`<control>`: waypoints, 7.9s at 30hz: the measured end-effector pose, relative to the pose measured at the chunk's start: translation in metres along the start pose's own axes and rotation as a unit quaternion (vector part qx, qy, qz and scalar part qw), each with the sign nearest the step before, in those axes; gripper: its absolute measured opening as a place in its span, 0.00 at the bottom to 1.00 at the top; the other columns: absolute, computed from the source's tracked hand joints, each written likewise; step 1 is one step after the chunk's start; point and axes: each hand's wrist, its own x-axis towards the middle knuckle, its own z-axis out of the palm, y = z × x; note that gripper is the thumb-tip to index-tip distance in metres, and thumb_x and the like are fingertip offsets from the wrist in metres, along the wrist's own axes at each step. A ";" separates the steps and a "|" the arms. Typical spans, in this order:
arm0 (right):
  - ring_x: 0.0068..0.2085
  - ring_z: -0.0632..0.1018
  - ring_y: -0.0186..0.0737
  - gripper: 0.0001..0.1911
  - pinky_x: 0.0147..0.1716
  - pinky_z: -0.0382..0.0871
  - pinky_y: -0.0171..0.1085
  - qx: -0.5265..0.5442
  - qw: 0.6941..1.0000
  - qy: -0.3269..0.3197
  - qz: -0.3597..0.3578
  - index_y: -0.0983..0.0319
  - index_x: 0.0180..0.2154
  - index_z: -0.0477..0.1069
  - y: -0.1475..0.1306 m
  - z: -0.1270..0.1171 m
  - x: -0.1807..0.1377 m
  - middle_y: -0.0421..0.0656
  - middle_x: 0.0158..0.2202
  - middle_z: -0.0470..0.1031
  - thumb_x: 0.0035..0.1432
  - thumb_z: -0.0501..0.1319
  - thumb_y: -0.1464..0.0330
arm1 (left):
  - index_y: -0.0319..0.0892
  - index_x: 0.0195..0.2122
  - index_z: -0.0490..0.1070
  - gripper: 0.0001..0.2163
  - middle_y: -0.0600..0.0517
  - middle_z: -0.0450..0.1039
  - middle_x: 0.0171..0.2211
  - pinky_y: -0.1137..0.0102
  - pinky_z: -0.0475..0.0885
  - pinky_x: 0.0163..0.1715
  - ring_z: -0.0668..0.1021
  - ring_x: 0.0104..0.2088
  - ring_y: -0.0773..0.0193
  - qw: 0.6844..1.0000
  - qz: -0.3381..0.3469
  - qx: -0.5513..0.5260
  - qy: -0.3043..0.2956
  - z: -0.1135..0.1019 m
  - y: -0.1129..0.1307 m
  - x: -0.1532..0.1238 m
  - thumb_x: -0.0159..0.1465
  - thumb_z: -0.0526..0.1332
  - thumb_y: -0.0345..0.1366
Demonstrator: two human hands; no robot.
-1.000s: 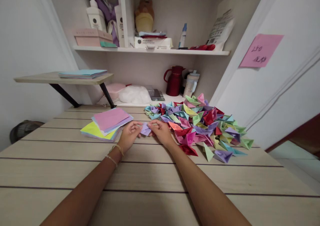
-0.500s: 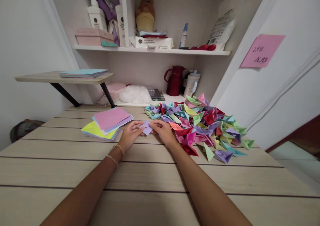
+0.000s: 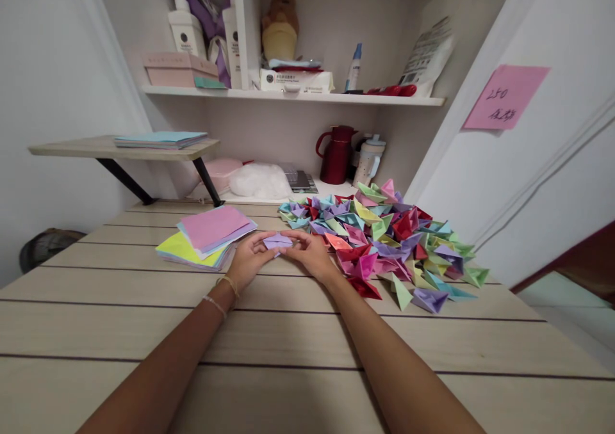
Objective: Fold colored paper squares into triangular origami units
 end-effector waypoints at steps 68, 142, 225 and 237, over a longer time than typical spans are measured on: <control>0.21 0.72 0.31 0.17 0.21 0.62 0.29 0.121 0.992 0.016 0.018 0.60 0.40 0.65 0.009 0.002 0.006 0.33 0.18 0.69 0.45 0.61 0.68 | 0.38 0.34 0.72 0.16 0.50 0.76 0.27 0.69 0.72 0.32 0.77 0.27 0.64 1.000 -0.017 -0.011 0.005 0.000 0.002 0.000 0.46 0.69 0.39; 0.23 0.67 0.31 0.14 0.22 0.59 0.31 -0.007 0.999 0.027 -0.040 0.62 0.27 0.73 0.004 -0.001 0.005 0.39 0.23 0.70 0.47 0.63 0.57 | 0.38 0.35 0.66 0.16 0.46 0.78 0.30 0.69 0.72 0.34 0.80 0.31 0.61 0.997 -0.060 -0.046 0.000 0.000 0.001 0.001 0.50 0.67 0.40; 0.19 0.65 0.28 0.18 0.19 0.57 0.28 -0.085 0.996 0.003 -0.016 0.63 0.42 0.74 0.010 -0.002 0.003 0.37 0.21 0.71 0.46 0.61 0.69 | 0.39 0.40 0.64 0.16 0.51 0.76 0.24 0.73 0.68 0.28 0.78 0.27 0.65 0.996 -0.033 0.020 -0.076 0.000 -0.009 0.004 0.56 0.61 0.43; 0.55 0.69 0.39 0.24 0.55 0.61 0.41 -0.188 0.964 -0.085 -0.166 0.53 0.52 0.67 0.009 -0.001 0.002 0.39 0.54 0.68 0.55 0.52 0.75 | 0.41 0.46 0.61 0.20 0.50 0.75 0.31 0.69 0.71 0.28 0.79 0.26 0.62 0.999 -0.045 0.004 -0.015 0.000 -0.010 0.005 0.56 0.59 0.47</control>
